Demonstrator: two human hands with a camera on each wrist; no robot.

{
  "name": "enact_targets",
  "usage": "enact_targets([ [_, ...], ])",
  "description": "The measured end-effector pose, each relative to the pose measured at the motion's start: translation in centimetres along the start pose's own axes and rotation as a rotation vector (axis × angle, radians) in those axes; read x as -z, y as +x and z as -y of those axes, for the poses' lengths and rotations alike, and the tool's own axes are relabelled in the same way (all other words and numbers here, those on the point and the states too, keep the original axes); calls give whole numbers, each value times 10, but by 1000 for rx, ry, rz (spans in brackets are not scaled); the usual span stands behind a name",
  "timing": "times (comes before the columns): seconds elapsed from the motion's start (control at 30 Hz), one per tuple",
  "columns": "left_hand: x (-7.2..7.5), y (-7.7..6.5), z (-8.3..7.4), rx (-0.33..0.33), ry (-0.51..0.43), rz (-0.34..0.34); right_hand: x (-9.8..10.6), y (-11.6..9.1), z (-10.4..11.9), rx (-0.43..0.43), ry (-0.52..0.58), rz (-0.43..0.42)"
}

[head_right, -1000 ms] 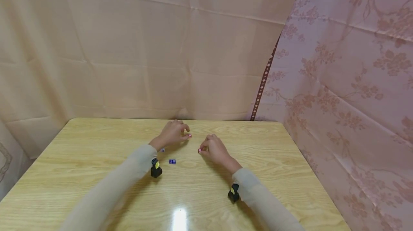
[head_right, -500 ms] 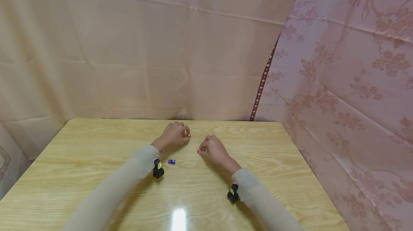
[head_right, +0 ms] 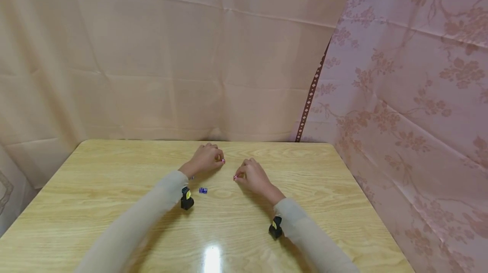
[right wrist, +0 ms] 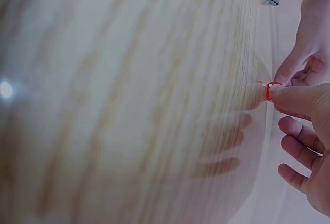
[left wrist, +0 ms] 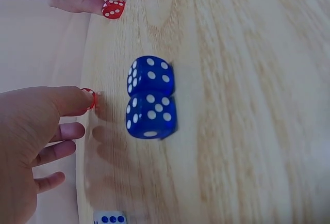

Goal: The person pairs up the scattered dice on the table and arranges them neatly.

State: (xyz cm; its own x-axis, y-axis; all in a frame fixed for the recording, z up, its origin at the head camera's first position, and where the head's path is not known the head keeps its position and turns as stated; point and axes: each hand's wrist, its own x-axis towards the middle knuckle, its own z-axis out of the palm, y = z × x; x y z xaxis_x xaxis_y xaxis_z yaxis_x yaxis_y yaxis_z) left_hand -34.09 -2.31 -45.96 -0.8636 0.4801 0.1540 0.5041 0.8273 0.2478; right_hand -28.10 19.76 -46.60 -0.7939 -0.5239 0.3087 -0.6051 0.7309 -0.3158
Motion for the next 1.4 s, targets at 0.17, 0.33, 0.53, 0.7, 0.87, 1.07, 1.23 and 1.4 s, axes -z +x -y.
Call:
enact_targets([
  [0.17, 3, -1, -1, 5, 6, 19, 0, 1, 0, -3, 0, -2],
  [0.33, 4, -5, -1, -11, 12, 38, 0, 2, 0, -16, 7, 13],
  [0.53, 6, -13, -3, -47, 33, 53, 0, 1, 0, -17, 6, 13],
  [0.7, 7, -20, -5, -76, 37, 49, 0, 1, -1, -12, -2, 12],
  [0.87, 7, -28, -8, -103, 36, 48, -2, 1, -2, -26, 13, 16],
  [1.07, 7, -36, -13, -121, 36, 54, -2, 1, -2, -22, 28, 19],
  [1.23, 5, -39, -16, -141, 32, 33, 0, 0, -1, -18, 30, 21],
  [1.4, 2, -39, -16, -184, 34, 1, -2, 0, -2, -22, 36, 12],
])
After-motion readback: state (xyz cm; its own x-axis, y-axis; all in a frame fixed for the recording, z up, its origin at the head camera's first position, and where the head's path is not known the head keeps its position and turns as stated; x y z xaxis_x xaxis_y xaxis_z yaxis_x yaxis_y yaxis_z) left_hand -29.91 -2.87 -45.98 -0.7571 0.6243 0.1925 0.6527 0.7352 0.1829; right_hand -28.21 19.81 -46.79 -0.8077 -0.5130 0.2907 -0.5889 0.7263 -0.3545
